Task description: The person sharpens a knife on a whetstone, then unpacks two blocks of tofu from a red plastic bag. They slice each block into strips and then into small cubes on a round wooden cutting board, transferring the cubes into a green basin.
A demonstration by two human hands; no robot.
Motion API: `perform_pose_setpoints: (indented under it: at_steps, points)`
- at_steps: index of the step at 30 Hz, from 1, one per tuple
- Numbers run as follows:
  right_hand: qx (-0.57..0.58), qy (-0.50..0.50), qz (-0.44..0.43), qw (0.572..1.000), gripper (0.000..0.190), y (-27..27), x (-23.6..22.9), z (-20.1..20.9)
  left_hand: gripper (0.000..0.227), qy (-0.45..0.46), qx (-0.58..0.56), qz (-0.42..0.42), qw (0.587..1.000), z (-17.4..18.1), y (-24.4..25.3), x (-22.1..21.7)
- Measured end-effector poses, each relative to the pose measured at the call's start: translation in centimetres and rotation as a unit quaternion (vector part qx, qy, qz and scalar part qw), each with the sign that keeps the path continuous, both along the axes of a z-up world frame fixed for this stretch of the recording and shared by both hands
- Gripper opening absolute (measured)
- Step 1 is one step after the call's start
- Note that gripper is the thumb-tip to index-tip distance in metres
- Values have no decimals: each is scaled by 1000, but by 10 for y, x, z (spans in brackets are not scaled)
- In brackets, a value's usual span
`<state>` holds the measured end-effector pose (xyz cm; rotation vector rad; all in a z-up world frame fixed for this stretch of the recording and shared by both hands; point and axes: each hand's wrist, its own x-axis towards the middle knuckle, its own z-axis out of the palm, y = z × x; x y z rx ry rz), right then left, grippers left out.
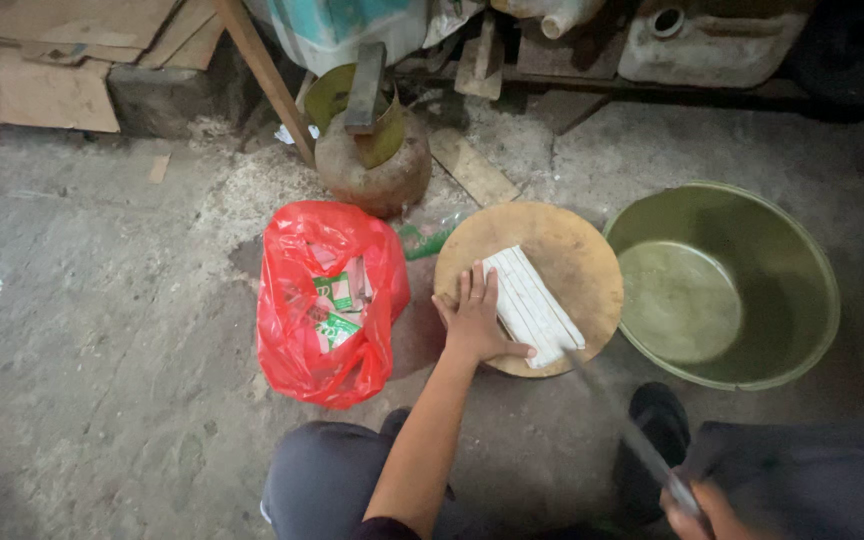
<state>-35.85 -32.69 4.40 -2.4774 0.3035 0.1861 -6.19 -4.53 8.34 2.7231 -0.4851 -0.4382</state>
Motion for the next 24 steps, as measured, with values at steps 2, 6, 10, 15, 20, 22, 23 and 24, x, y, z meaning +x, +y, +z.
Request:
perform_pose_setpoints:
  at_steps: [2, 6, 10, 15, 20, 22, 23, 24]
  points:
    - [16, 104, -56, 993, 44, 21, 29, 39, 167, -4, -22, 5, 1000, -7, 8, -3]
    - [-3, 137, -43, 990, 47, 90, 119, 72, 164, 18, -74, 24, 997, -18, 17, -4]
    - [-41, 79, 4, 996, 48, 128, 148, 72, 161, 11, -80, 30, 996, -24, 15, -6]
    - [-44, 129, 11, 991, 43, 133, 143, 74, 161, 7, -73, 32, 997, -27, 13, -7]
    - [-67, 124, 6, 990, 39, 139, 157, 76, 163, 8, -74, 33, 997, -25, 15, -5]
    - [-79, 95, 12, 992, 37, 141, 164, 77, 162, 1, -76, 31, 997, -25, 14, -7]
    - [-80, 121, 19, 989, 38, 141, 167, 78, 161, -1, -72, 32, 997, -25, 13, -9]
    - [-81, 147, 25, 985, 38, 140, 170, 80, 160, -3, -68, 32, 997, -26, 13, -11]
